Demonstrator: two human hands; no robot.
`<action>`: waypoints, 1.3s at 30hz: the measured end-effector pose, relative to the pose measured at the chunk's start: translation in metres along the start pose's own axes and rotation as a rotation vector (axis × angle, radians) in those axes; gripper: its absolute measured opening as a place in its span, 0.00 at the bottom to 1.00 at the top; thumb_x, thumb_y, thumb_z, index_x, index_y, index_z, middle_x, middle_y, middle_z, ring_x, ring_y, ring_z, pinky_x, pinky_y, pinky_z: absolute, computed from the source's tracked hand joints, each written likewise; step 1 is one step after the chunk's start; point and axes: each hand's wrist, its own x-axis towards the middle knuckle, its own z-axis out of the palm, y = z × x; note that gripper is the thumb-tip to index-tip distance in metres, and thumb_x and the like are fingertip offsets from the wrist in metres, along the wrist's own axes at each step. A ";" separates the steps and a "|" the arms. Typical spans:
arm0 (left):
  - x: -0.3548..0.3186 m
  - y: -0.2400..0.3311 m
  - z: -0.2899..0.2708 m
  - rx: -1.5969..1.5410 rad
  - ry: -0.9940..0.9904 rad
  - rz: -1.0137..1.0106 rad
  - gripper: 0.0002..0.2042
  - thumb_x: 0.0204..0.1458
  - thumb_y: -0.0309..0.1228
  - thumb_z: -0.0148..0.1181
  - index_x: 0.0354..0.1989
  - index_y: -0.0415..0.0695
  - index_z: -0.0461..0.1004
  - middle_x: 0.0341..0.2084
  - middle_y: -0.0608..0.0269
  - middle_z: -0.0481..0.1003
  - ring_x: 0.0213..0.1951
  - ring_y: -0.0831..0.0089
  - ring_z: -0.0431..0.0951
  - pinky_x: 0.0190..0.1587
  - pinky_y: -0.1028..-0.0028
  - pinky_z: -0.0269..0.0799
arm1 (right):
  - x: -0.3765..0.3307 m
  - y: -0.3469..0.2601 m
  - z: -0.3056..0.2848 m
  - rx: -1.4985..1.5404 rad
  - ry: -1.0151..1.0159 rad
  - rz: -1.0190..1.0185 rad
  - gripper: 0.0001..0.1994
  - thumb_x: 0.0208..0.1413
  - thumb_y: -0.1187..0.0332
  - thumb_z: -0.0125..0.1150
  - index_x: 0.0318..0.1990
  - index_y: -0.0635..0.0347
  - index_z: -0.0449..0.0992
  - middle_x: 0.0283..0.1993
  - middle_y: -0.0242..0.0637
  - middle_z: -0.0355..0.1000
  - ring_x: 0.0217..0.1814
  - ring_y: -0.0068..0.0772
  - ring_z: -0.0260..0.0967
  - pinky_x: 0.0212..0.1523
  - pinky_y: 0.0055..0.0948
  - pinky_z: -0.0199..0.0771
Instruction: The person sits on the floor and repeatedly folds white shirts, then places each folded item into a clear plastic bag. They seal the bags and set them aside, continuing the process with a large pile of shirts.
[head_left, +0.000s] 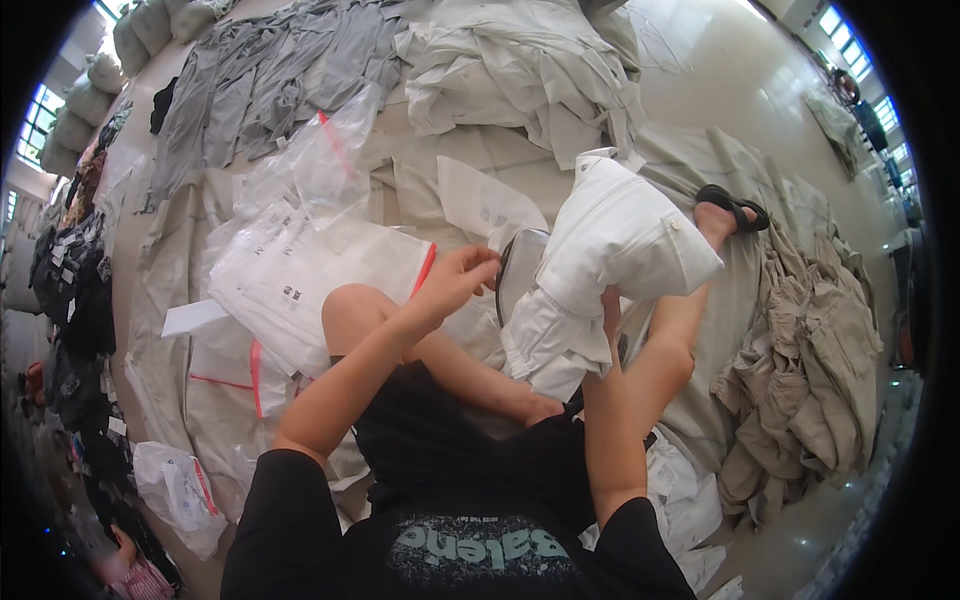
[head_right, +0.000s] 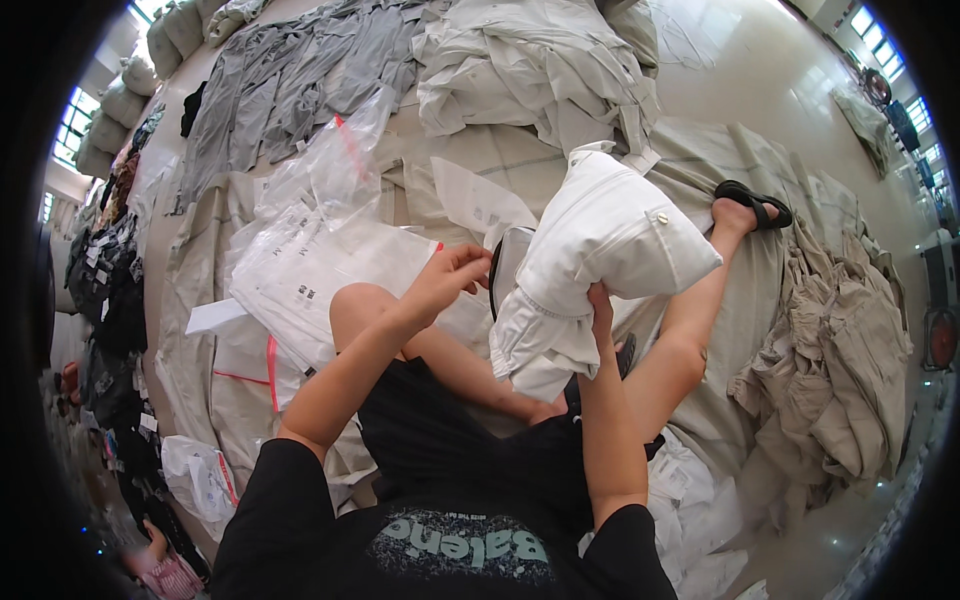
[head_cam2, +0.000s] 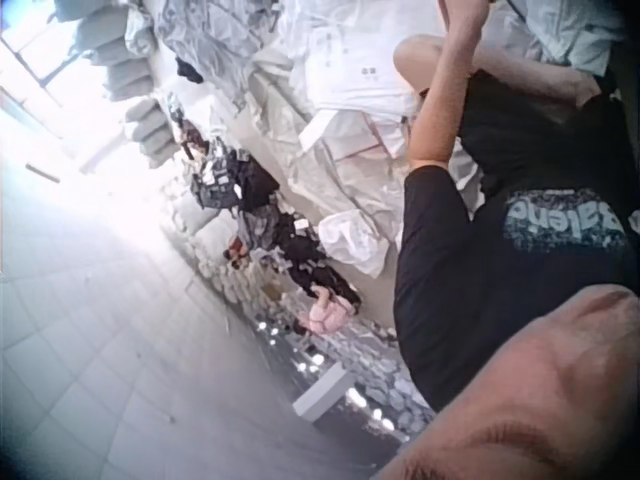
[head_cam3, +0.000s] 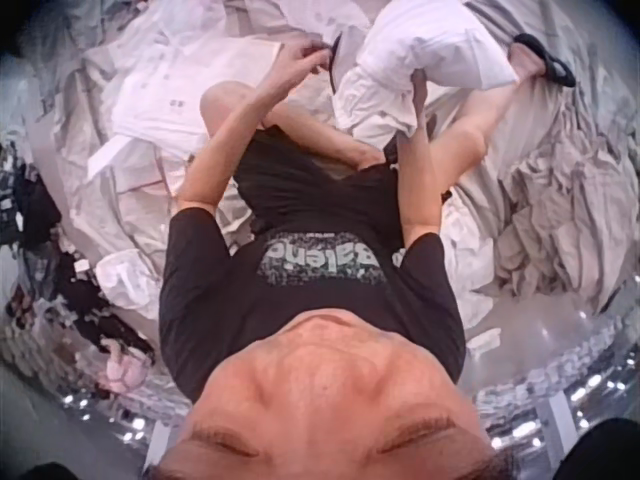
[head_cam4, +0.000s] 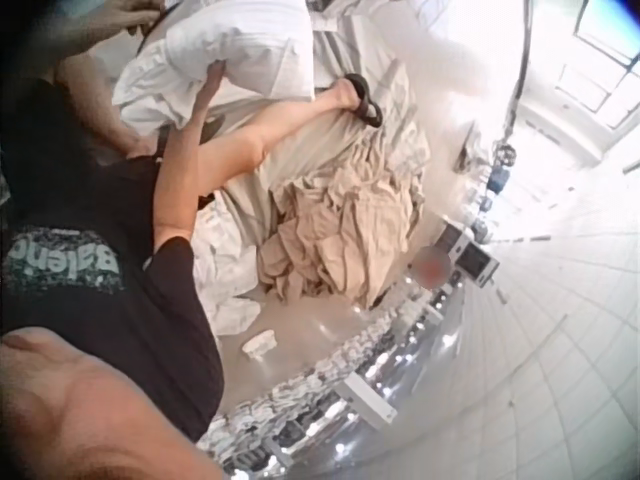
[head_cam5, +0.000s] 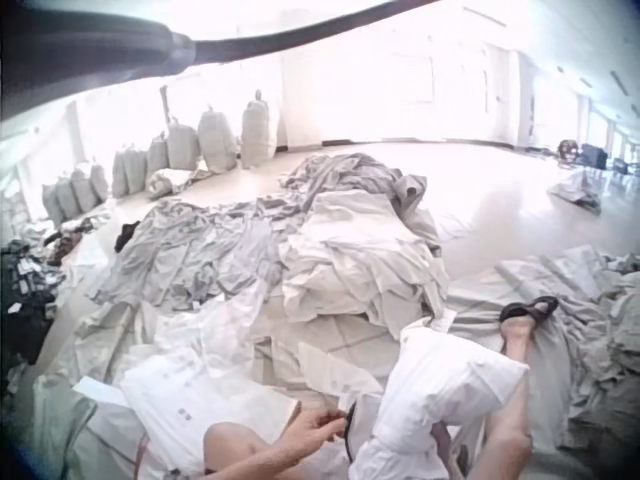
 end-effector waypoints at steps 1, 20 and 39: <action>-0.001 -0.005 0.002 0.140 -0.014 0.078 0.13 0.69 0.29 0.60 0.57 0.35 0.78 0.43 0.63 0.83 0.42 0.75 0.82 0.50 0.74 0.77 | -0.002 0.002 0.001 0.002 0.003 0.002 0.32 0.75 0.52 0.56 0.79 0.60 0.62 0.75 0.47 0.69 0.74 0.48 0.71 0.75 0.53 0.72; 0.016 0.024 -0.044 0.354 0.020 -0.004 0.08 0.55 0.21 0.64 0.42 0.39 0.81 0.32 0.68 0.80 0.33 0.81 0.75 0.37 0.76 0.70 | -0.017 0.013 -0.026 0.139 0.039 0.007 0.38 0.74 0.49 0.57 0.80 0.66 0.58 0.78 0.51 0.65 0.76 0.54 0.68 0.78 0.53 0.67; -0.036 0.092 -0.110 1.473 0.212 0.749 0.13 0.54 0.17 0.54 0.44 0.43 0.78 0.29 0.56 0.75 0.38 0.50 0.77 0.43 0.55 0.69 | -0.025 -0.047 0.013 -0.324 0.303 -0.389 0.32 0.64 0.64 0.70 0.72 0.69 0.69 0.68 0.45 0.75 0.68 0.43 0.74 0.71 0.39 0.72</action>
